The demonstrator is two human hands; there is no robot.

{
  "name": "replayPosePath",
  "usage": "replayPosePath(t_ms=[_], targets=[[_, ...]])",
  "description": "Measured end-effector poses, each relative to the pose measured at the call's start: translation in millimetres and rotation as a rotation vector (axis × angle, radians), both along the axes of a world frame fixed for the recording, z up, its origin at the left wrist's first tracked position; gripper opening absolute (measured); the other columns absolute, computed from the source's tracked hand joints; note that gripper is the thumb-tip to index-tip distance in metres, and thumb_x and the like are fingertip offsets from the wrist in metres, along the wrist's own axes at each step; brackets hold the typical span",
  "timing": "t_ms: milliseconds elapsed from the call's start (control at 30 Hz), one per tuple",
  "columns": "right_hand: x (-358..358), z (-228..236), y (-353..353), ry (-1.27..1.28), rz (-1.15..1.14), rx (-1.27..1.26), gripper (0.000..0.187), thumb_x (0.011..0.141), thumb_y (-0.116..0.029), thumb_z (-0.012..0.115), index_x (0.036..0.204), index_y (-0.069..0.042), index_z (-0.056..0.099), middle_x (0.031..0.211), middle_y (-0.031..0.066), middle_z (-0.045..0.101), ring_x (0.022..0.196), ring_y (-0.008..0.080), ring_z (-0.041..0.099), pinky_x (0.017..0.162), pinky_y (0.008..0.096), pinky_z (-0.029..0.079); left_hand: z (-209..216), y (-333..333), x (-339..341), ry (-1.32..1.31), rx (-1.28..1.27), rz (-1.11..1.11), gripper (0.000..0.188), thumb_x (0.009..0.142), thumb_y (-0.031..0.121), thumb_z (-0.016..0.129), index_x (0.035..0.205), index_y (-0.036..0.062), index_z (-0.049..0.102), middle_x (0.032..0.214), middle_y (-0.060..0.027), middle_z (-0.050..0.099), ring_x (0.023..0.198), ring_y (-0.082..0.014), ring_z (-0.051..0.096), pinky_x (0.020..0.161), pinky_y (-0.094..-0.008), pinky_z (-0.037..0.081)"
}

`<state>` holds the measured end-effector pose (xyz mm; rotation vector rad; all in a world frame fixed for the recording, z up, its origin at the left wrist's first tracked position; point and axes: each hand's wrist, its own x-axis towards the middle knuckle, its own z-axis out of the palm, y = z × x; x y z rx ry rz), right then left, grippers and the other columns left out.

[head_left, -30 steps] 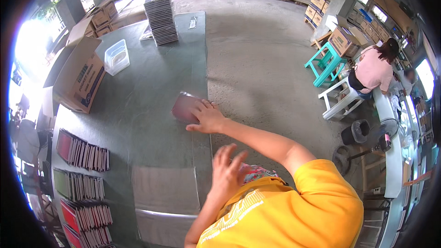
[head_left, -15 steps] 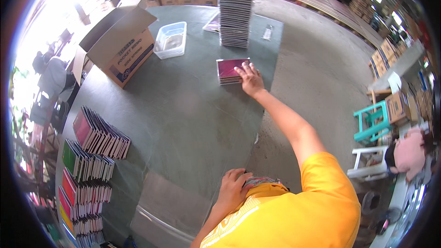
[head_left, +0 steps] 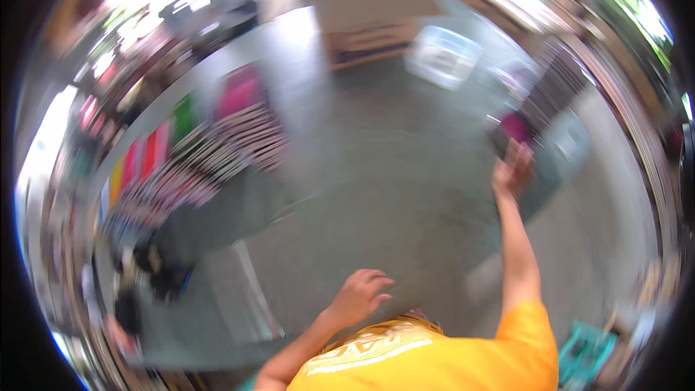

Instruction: The person gathers notebooks of different colors, stacks them together, and places the stack into a plastic bag. They then fold the bag and use a tape dispenser to seal the packaging.

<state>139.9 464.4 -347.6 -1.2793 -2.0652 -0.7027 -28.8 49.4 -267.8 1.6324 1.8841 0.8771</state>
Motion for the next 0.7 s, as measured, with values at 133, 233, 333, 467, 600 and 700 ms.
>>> replayPosePath(t_ms=[133, 233, 333, 467, 600, 700], targets=[[27.5, -24.7, -49.0, 0.263, 0.082, -0.218, 0.060, 0.090, -0.030, 0.055, 0.137, -0.001, 0.032, 0.134, 0.0227, 0.039, 0.125, 0.0356, 0.036, 0.104, 0.0450, 0.031, 5.1, -14.0, -40.0, 0.093, 0.063, 0.055, 0.028, 0.079, 0.019, 0.068, 0.103, 0.0072, 0.061, 0.107, -0.0120, 0.058, 0.103, -0.0288, 0.053, 0.091, -0.0399, 0.042], [-21.6, -7.5, -135.4, -0.101, -0.040, -0.697, 0.060, 0.095, -0.044, 0.038, 0.139, -0.004, 0.032, 0.143, 0.0164, 0.031, 0.133, 0.0305, 0.027, 0.108, 0.0428, 0.023, 28.8, -62.0, -95.9, -0.190, 0.081, 0.213, 0.024, 0.083, 0.021, 0.065, 0.102, 0.0058, 0.061, 0.101, -0.0111, 0.059, 0.097, -0.0280, 0.056, 0.086, -0.0373, 0.045], [-51.1, 3.4, -191.5, -0.212, 0.056, -0.715, 0.059, 0.095, -0.046, 0.034, 0.139, -0.008, 0.031, 0.146, 0.0121, 0.028, 0.134, 0.0291, 0.027, 0.108, 0.0442, 0.023, 143.1, -99.2, -107.0, -0.663, 0.247, 0.186, 0.025, 0.087, 0.023, 0.062, 0.100, 0.0016, 0.061, 0.092, -0.0101, 0.060, 0.089, -0.0278, 0.058, 0.077, -0.0336, 0.047], [-111.2, 7.8, -257.4, -0.070, 0.172, -0.622, 0.048, 0.096, -0.038, 0.038, 0.131, -0.006, 0.045, 0.141, 0.0138, 0.036, 0.132, 0.0280, 0.030, 0.105, 0.0417, 0.028, 226.6, -167.8, -110.9, -0.854, 0.788, -0.511, 0.029, 0.089, 0.026, 0.059, 0.088, -0.0030, 0.058, 0.080, -0.0113, 0.055, 0.082, -0.0285, 0.056, 0.068, -0.0356, 0.045], [-142.5, -2.2, -286.1, 0.326, 0.380, -0.654, 0.044, 0.096, -0.035, 0.041, 0.128, -0.006, 0.049, 0.137, 0.0143, 0.041, 0.129, 0.0278, 0.034, 0.103, 0.0404, 0.030, 227.3, -212.9, -111.3, -0.663, 0.813, -0.294, 0.025, 0.076, 0.024, 0.069, 0.077, 0.0004, 0.060, 0.071, -0.0076, 0.057, 0.068, -0.0240, 0.057, 0.059, -0.0307, 0.045], [-160.8, 2.3, -307.2, 0.533, 0.446, -0.704, 0.041, 0.095, -0.032, 0.042, 0.125, -0.005, 0.053, 0.134, 0.0146, 0.045, 0.127, 0.0277, 0.037, 0.102, 0.0394, 0.032, 183.1, -237.1, -171.7, -0.193, 0.668, -0.142, 0.018, 0.066, 0.014, 0.066, 0.078, 0.0036, 0.058, 0.077, -0.0089, 0.056, 0.078, -0.0289, 0.055, 0.064, -0.0387, 0.045]])
